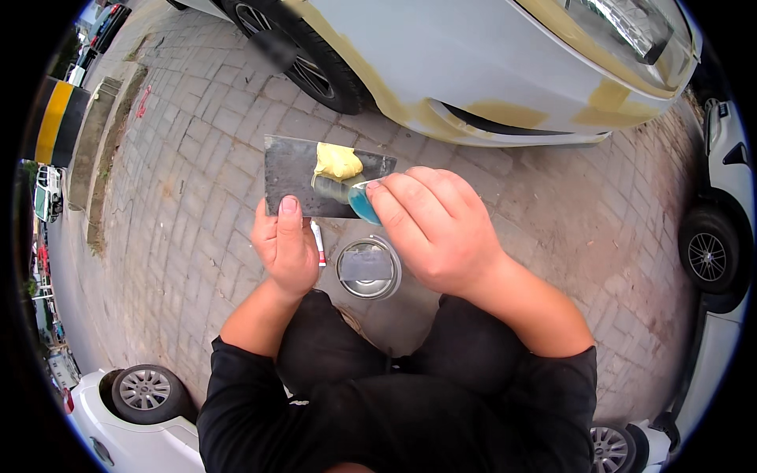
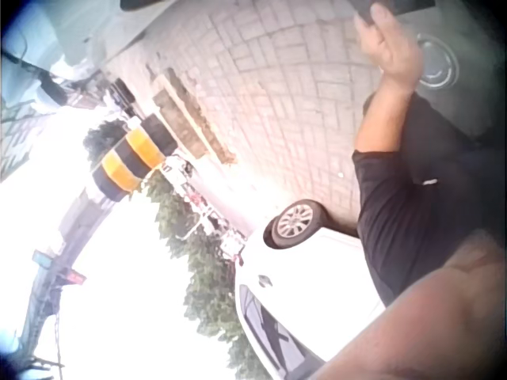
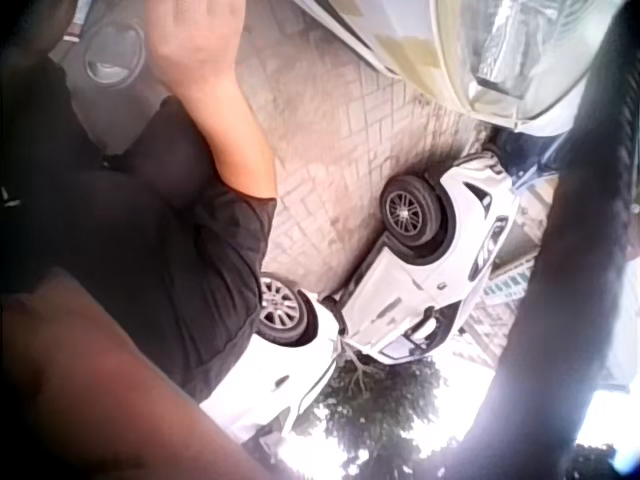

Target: The person mixes a yellow hardener into a beige body filler on a metal mixing board using a spreader. They then apply the mixed filler to a prepared area on the front bumper of a white car.

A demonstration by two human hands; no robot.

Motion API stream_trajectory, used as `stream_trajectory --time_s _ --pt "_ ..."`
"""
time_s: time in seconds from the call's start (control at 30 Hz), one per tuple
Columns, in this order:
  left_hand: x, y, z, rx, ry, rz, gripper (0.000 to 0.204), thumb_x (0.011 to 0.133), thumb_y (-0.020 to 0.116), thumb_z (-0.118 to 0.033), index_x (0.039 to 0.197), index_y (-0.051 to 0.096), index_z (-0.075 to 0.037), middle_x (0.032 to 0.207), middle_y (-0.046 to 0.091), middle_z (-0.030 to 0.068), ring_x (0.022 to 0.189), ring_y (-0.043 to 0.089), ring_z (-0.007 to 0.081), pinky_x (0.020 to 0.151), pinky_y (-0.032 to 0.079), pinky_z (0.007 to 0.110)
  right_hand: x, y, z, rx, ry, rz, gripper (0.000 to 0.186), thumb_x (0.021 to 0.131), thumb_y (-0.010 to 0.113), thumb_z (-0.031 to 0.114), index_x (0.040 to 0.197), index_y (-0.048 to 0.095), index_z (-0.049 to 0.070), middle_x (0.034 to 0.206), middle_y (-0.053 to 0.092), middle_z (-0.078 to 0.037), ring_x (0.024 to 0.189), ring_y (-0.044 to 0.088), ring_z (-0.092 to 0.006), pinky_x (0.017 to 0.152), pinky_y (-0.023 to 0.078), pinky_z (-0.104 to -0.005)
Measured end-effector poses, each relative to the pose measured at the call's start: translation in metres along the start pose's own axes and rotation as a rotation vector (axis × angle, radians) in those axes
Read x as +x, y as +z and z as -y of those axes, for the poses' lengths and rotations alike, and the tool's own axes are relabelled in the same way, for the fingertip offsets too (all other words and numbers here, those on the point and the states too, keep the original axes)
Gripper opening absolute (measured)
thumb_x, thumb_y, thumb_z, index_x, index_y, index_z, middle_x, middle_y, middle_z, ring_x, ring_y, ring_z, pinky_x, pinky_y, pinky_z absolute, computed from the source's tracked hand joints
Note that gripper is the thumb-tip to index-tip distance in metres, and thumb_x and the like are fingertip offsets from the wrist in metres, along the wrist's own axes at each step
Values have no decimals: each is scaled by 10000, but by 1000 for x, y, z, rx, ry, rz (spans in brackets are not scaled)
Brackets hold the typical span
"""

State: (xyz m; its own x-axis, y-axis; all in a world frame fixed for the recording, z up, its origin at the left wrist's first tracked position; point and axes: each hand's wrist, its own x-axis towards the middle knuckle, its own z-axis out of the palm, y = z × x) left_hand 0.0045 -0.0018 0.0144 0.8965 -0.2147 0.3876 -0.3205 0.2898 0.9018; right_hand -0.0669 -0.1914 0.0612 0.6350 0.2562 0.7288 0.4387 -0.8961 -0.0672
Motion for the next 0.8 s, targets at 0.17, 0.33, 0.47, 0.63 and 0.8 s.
stream_trajectory --time_s 0.17,0.33,0.47,0.63,0.8 --pt "-10 -18 2 6 -92 175 222 1023 459 -96 1131 532 84 1038 627 105 926 573 124 861 462 282 0 2 2 -38 -50 -41 355 711 661 119 1038 668 -17 1013 651 -108 887 619 -255 764 527 -371" --pt "-11 -14 -5 98 5 137 214 1007 472 -91 1058 589 80 852 617 62 730 521 90 658 426 270 0 6 9 -56 -57 11 356 717 654 122 1045 670 -15 1012 647 -105 902 618 -249 772 527 -376" --pt "-15 -19 -5 72 -82 178 224 1024 454 -86 1150 529 83 1098 627 118 976 578 135 896 461 298 -4 4 12 -27 -50 66 334 724 647 118 1031 665 -12 999 632 -87 909 608 -233 776 519 -360" --pt "3 -10 -11 -323 -210 18 277 1038 435 -158 1186 532 56 1177 634 145 1069 628 223 947 486 375 -12 -4 8 218 -144 251 298 742 654 77 1028 653 -3 1018 633 -85 886 619 -234 770 516 -357" --pt "25 -19 -23 -384 -215 -224 303 1031 449 -200 1206 526 35 1193 617 143 1097 616 233 939 496 396 -31 -55 -50 273 334 -86 241 793 693 -37 1032 659 -33 932 657 -119 822 629 -265 750 518 -352"
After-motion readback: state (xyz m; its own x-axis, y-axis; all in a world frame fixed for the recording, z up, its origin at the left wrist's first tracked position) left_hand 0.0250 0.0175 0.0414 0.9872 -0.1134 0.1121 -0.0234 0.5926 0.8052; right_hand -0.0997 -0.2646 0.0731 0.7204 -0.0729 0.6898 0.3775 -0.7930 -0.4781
